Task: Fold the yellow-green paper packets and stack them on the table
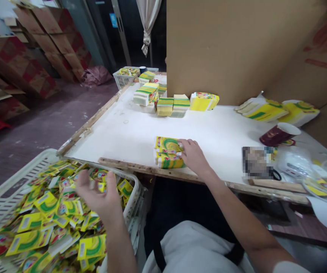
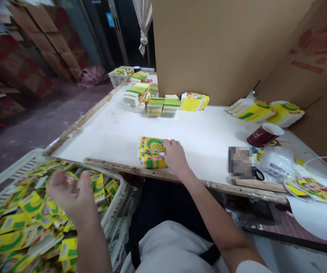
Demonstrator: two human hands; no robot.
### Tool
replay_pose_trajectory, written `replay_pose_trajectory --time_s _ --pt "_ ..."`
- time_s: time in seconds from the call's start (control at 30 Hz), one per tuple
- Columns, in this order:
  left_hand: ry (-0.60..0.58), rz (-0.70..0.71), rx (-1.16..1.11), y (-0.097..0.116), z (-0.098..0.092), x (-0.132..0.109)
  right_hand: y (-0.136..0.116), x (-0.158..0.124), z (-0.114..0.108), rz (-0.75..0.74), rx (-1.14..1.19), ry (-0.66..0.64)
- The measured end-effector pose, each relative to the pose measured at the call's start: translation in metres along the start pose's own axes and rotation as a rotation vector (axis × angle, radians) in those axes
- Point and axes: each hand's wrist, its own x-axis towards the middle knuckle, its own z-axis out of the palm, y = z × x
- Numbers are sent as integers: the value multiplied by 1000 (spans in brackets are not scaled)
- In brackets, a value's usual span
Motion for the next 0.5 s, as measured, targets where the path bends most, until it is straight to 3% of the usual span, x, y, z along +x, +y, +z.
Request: replay_pose_trajectory --time_s 0.13,0.27,0.37,0.5 --pt "-301 -276 -447 12 35 -35 -14 -12 -9 59 215 88" --pt "-534 -437 -838 18 48 -62 -39 -39 -3 53 761 -81" --pt "-512 -566 -1057 26 45 -69 -66 -62 6 25 1074 -285" --pt "-306 -585 -1153 32 39 -62 -90 -80 15 122 1396 -423"
